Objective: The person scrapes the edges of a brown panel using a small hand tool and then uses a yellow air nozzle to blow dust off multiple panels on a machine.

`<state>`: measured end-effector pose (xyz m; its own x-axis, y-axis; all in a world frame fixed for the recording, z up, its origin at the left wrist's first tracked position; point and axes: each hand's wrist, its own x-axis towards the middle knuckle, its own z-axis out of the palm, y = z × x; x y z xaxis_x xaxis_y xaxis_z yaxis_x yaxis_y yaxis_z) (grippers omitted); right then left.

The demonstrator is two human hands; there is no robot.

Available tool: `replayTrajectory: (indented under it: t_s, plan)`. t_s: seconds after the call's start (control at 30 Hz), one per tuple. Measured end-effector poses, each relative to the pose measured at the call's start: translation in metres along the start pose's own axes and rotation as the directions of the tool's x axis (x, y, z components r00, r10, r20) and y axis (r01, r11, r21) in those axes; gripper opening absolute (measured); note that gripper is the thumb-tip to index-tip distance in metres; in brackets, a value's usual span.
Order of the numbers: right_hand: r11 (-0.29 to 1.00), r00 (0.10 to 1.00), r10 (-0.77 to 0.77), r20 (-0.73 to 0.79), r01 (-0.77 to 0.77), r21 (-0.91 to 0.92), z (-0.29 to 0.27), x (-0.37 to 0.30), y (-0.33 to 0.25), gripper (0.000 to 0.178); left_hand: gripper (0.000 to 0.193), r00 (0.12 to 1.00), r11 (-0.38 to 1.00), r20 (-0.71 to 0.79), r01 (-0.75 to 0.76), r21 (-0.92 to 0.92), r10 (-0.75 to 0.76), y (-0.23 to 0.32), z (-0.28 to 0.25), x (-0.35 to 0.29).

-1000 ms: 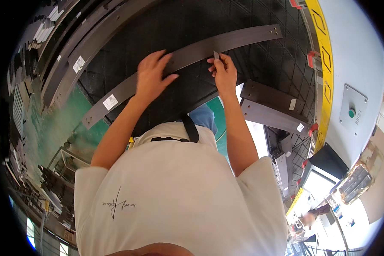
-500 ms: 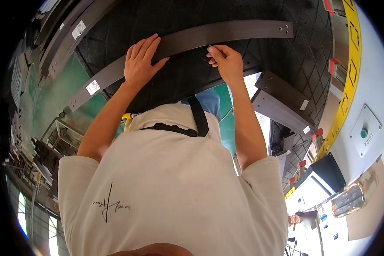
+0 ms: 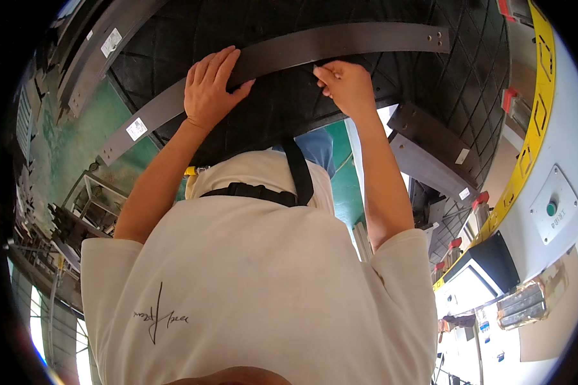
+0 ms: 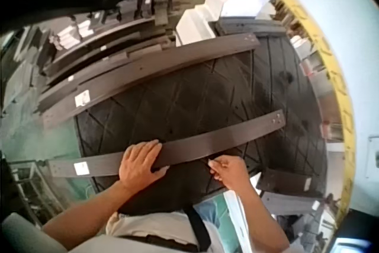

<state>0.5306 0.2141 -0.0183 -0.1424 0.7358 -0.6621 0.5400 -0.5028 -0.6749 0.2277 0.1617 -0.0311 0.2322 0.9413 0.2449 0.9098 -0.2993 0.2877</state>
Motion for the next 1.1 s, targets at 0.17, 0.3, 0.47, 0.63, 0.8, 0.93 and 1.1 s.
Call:
replayTrajectory:
  t_s: [0.17,0.3,0.47,0.63,0.8,0.93,1.1]
  plan:
    - [0.998,0.992,-0.048,-0.114,0.044,-0.037,0.007,-0.011,-0.027,0.032,0.063,1.000,1.000,-0.012,0.002,0.000,-0.002,0.001,0.001,-0.005]
    - [0.922,0.958,-0.216,-0.187,0.138,-0.361,0.010,-0.002,-0.027,0.033,0.062,1.000,1.000,-0.013,0.004,-0.003,-0.004,0.000,0.000,-0.005]
    - [0.976,0.968,-0.109,-0.226,0.061,-0.209,-0.007,-0.010,-0.041,0.030,0.063,1.000,1.000,-0.027,0.000,-0.007,-0.001,0.000,0.001,-0.006]
    - [0.972,0.989,-0.035,-0.146,0.068,0.227,-0.005,-0.003,0.001,0.028,0.064,0.999,1.000,-0.037,-0.006,-0.011,0.006,0.000,0.001,-0.005]
    - [0.983,0.989,-0.045,-0.141,0.069,0.171,-0.001,0.001,0.004,0.030,0.064,0.999,1.000,-0.039,-0.008,-0.009,0.007,0.000,0.001,-0.005]
    - [0.996,0.985,-0.072,-0.160,0.080,0.042,-0.002,0.006,-0.001,0.031,0.063,0.999,1.000,-0.048,-0.007,0.010,0.008,-0.002,0.003,-0.003]
    - [0.976,0.973,-0.165,-0.163,0.137,-0.169,-0.011,-0.001,-0.004,0.030,0.062,0.999,1.000,-0.039,-0.003,0.006,0.003,0.000,0.002,-0.003]
